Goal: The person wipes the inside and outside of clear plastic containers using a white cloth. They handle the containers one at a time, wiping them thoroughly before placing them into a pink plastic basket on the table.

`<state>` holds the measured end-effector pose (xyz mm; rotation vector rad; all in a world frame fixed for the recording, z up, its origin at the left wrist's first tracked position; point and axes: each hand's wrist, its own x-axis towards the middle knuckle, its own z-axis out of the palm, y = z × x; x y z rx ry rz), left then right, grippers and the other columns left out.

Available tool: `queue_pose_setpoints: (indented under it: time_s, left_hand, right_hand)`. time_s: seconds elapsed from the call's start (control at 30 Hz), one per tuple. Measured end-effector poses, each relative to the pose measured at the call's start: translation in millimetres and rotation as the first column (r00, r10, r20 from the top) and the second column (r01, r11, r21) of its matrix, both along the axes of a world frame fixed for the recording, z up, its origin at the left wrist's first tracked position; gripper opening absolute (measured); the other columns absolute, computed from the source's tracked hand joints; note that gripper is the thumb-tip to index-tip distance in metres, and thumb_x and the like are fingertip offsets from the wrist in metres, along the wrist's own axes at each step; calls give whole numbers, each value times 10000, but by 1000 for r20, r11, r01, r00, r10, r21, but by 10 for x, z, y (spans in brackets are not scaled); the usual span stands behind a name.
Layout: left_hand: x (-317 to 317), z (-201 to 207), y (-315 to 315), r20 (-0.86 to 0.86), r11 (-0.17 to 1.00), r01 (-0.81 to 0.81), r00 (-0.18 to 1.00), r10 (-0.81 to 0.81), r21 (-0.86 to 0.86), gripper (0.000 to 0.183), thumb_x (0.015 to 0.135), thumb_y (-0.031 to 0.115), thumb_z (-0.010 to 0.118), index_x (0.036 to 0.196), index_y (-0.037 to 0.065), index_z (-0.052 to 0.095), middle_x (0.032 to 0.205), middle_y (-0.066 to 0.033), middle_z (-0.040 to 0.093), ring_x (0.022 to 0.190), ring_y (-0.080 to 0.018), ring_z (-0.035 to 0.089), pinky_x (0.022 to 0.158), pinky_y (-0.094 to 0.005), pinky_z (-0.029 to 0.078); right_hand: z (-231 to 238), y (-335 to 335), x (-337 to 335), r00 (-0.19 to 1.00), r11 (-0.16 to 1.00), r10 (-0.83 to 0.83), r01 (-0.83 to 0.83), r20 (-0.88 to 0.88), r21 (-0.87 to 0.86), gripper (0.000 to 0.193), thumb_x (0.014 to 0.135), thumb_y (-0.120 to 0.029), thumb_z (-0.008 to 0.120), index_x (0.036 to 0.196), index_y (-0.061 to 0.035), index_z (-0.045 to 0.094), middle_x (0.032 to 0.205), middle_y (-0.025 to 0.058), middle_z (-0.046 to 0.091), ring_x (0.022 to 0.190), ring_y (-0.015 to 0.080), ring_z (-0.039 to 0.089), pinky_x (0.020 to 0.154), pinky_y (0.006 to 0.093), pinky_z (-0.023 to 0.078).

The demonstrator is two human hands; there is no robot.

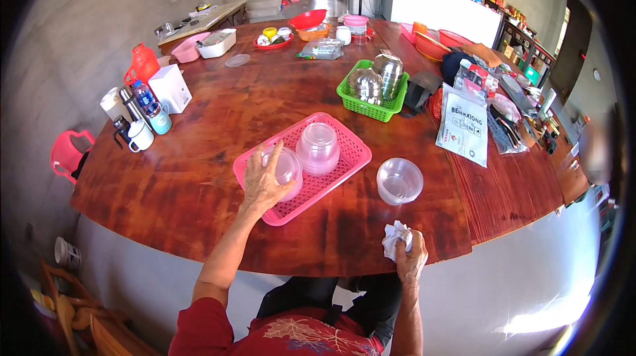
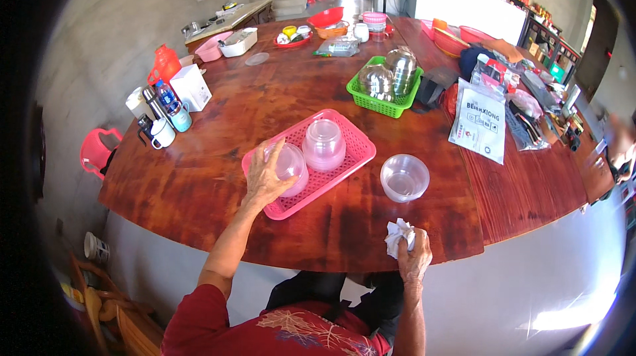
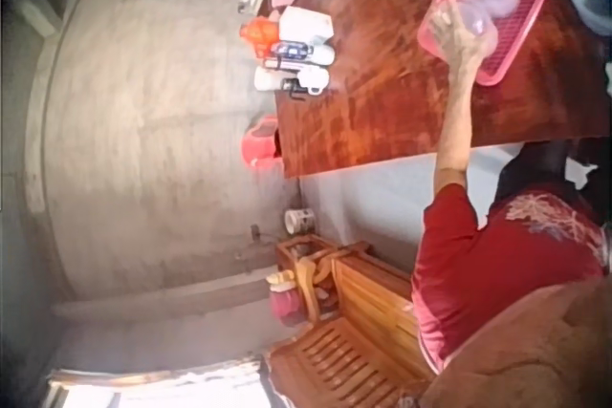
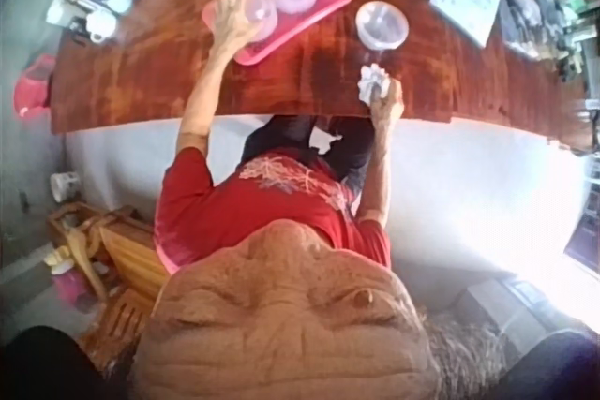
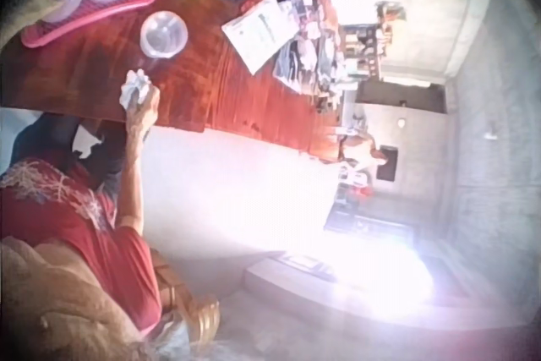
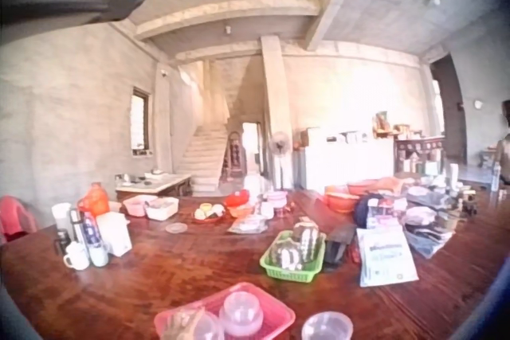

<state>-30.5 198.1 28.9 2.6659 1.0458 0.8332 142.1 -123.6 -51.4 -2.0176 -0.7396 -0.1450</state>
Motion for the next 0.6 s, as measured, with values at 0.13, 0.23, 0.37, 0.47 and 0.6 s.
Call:
queue_pose_setpoints:
  time_s: [0.13, 0.23, 0.37, 0.47, 0.6]
  left_hand:
    - [-3, 33, -16, 8, 1000, 18, 1000, -18, -2, 987, 585, 324, 847, 1428, 230, 343, 1400, -183, 323, 1298, -369, 340, 1046, -486, 351]
    - [36, 91, -110, 61, 990, -3, 998, -6, 143, 967, 581, 340, 850, 1408, 198, 370, 1396, -203, 317, 1285, -397, 327, 1040, -509, 334]
    - [331, 245, -534, 227, 949, 195, 940, -253, 248, 733, 622, 226, 829, 1272, 111, 511, 1340, -189, 380, 1242, -389, 375, 1020, -502, 351]
    - [663, 245, -908, 218, 883, 387, 868, -446, 268, 503, 673, 138, 785, 1137, 74, 602, 1262, -129, 474, 1201, -344, 437, 999, -461, 389]
    - [1226, -16, -1192, 136, 760, 630, 749, -649, 160, 424, 721, 111, 740, 1119, 66, 601, 1183, -108, 526, 1138, -309, 494, 976, -427, 406]
  right_hand:
    - [44, 16, -25, 999, 998, -8, 11, 52, -69, 312, 738, -113, 640, 1036, -63, 562, 944, 146, 615, 882, 373, 609, 728, 435, 498]
    - [77, 54, -44, 995, 999, -14, 18, 94, -41, 316, 721, -99, 656, 1023, -73, 567, 948, 135, 620, 881, 352, 616, 734, 433, 505]
    - [-20, 52, -40, 985, 990, -64, 82, 158, -112, 307, 731, -150, 641, 1016, -74, 556, 892, 116, 591, 812, 332, 602, 695, 432, 493]
    - [-104, 54, -14, 963, 984, -49, 92, 267, -152, 322, 713, -162, 652, 1000, -62, 548, 888, 110, 570, 784, 318, 590, 677, 422, 485]
    - [-127, 65, 12, 954, 987, -40, 85, 296, -140, 339, 709, -174, 662, 1009, -59, 553, 887, 114, 567, 776, 315, 591, 672, 414, 486]
